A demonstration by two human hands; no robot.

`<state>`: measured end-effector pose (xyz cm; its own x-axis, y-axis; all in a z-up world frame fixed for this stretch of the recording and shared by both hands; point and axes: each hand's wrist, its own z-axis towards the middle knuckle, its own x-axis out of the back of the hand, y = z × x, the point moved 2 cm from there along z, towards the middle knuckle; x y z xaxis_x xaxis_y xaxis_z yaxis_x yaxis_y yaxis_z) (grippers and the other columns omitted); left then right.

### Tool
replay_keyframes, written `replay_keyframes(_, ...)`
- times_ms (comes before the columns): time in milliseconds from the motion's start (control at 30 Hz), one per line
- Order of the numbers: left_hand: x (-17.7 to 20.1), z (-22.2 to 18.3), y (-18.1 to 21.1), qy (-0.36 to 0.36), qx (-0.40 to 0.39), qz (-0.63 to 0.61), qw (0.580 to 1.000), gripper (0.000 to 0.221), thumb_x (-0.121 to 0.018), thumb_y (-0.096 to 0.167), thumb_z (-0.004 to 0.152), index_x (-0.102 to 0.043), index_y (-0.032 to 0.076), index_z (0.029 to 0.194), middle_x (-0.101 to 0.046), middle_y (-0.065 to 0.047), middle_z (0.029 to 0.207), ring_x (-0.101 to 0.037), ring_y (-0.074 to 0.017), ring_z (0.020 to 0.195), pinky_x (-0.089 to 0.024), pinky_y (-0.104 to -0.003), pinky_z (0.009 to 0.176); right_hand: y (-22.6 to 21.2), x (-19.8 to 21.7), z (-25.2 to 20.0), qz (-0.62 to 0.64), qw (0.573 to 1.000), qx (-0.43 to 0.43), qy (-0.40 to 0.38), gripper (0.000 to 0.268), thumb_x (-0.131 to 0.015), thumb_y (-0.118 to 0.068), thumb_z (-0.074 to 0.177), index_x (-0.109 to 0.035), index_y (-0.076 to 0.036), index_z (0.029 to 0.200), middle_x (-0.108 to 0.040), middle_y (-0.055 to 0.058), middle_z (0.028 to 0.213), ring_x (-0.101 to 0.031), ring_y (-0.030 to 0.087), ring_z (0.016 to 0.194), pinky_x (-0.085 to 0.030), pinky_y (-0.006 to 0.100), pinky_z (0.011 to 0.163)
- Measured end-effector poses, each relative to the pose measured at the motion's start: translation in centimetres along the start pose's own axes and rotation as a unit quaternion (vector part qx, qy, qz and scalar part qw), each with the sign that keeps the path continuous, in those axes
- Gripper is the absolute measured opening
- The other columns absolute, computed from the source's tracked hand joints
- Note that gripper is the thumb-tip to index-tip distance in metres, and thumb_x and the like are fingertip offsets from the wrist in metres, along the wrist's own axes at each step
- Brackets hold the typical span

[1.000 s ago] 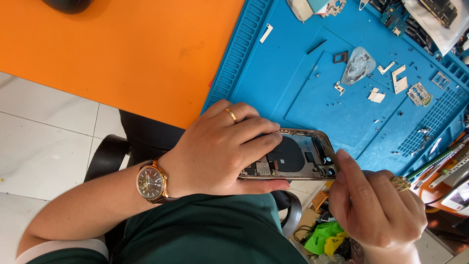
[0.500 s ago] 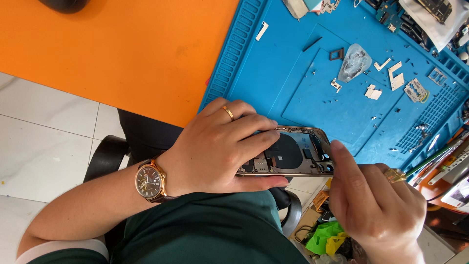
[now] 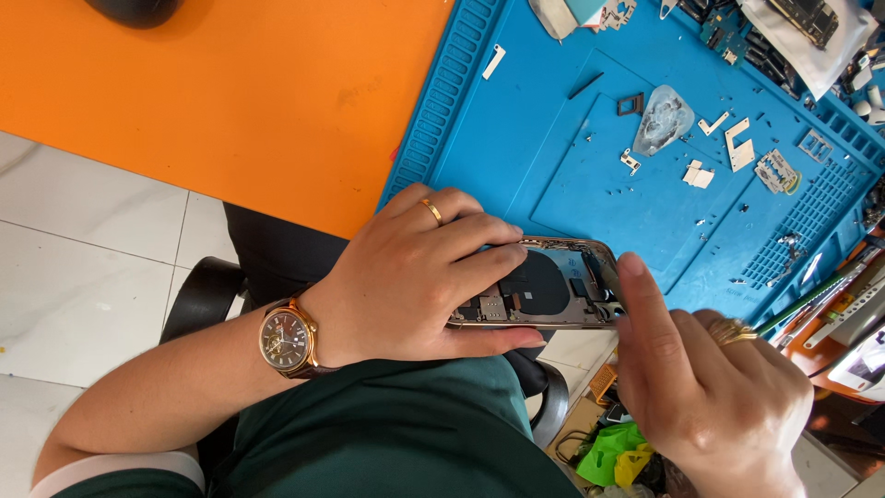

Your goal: The person uses a screwdriver and tweezers to remove screws and small components from the back of a disassembled smartphone. They carefully lift and set aside internal parts while working over a blue anti-static mat.

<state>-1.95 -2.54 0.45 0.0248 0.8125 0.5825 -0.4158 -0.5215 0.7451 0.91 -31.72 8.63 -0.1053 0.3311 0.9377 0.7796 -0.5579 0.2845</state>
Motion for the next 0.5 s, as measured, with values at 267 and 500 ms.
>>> replay_keyframes(267, 0.0, 0.0, 0.0, -0.005, -0.002, 0.001, 1.0, 0.064, -0.064, 0.064, 0.102, -0.079, 0.003, 0.115, -0.077, -0.009, 0.12, -0.066, -0.0329, 0.106, -0.048, -0.047, 0.08, 0.0, 0.0, 0.2, 0.043, 0.999, 0.004, 0.009, 0.057, -0.08, -0.042, 0.115, -0.068, -0.015, 0.164, -0.076, -0.004, 0.088, -0.042, 0.021, 0.051, -0.031, 0.044, 0.05)
replay_keyframes(500, 0.1, 0.1, 0.1, -0.005, -0.002, 0.008, 1.0, 0.065, -0.069, 0.065, 0.1, -0.079, 0.003, 0.116, -0.077, -0.01, 0.12, -0.066, -0.0321, 0.105, -0.048, -0.046, 0.079, -0.4, 0.7, 1.0, 0.064, 0.998, -0.013, 0.016, 0.051, -0.075, -0.031, 0.115, -0.072, -0.009, 0.161, -0.075, -0.004, 0.086, -0.043, 0.02, 0.049, -0.029, 0.04, 0.049)
